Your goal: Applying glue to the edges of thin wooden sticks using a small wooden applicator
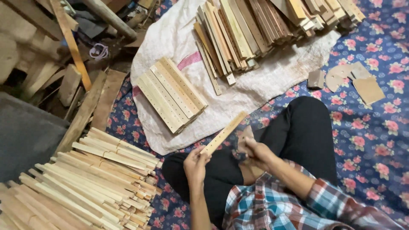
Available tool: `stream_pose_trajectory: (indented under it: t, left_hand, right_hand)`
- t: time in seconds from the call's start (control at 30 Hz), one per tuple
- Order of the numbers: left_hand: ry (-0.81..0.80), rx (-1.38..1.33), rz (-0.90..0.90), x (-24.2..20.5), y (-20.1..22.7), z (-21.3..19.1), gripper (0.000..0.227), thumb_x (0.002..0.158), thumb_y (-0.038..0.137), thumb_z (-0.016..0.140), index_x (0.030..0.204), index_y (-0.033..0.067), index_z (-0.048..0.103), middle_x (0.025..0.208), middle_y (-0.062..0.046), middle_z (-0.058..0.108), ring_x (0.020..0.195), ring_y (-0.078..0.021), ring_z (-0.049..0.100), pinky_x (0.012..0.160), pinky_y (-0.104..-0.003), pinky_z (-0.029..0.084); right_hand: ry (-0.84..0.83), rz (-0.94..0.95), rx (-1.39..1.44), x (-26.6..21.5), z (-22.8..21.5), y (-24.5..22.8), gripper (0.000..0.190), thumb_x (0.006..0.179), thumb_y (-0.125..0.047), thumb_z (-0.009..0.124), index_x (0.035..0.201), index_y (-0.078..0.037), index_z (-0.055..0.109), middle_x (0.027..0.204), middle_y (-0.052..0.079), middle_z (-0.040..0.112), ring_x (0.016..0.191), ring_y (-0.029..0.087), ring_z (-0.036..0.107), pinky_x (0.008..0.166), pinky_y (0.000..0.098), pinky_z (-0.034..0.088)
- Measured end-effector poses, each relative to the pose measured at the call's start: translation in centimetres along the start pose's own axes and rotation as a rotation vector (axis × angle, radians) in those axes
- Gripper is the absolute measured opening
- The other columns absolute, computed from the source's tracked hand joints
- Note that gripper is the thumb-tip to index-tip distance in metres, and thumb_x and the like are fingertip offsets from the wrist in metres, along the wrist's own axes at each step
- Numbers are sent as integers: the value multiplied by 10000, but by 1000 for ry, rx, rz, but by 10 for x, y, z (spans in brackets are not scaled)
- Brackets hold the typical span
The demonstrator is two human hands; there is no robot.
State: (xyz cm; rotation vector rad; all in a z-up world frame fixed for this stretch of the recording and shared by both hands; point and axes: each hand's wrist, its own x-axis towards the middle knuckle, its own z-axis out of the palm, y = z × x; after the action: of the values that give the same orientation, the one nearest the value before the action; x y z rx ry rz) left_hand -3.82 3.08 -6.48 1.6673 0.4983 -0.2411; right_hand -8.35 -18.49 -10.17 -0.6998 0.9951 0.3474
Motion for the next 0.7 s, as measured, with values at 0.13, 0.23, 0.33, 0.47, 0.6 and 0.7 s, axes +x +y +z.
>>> stream_pose_trajectory:
  t: [0.13,0.23,0.33,0.47,0.6,0.7]
  left_hand:
    - [-89,-329,-191,-11,-18,-16,342,887,-38,622,1201,-166,668,1053,-256,704,853,-282,700,801,-324,588]
    - [-86,-464,-264,-22,-30,-17,385,877,-25,602,1241,-138,654,1088,-259,682,869,-297,674,855,-368,555]
    - [-99,-602,-315,-25,-39,-18,479,881,-57,564,1352,-145,563,1222,-288,654,962,-329,671,873,-371,543]
    - [-115,-627,-176,-4,-38,-20,618,816,-155,607,1428,-105,548,1338,-228,655,1033,-283,677,875,-309,538]
    - [150,-444,14,49,-16,-20,666,743,-110,722,1388,45,661,1291,-226,615,1059,-283,666,933,-443,579]
    - [211,-414,107,112,-25,-28,640,757,-130,648,1371,52,674,1295,-258,622,1168,-346,652,968,-441,553]
  right_hand:
    - [-191,45,0,-3,-4,20,314,988,-232,641,1095,62,661,989,144,689,734,149,577,650,247,486]
    - [-224,-79,-41,-11,16,24,229,951,-155,695,1026,62,706,896,126,672,742,150,554,675,268,437]
    - [-241,-224,-223,-20,48,18,263,904,-148,707,1044,74,694,928,150,662,811,182,551,758,303,444]
    - [-329,-414,-502,6,96,8,234,868,-10,719,1081,82,692,941,137,720,791,180,658,729,287,550]
    - [-298,-467,-682,115,150,17,402,826,-40,839,1127,134,638,936,276,708,799,313,742,693,414,625]
    - [-371,-535,-699,179,205,18,427,786,14,852,1146,143,663,987,310,703,846,343,735,722,429,634]
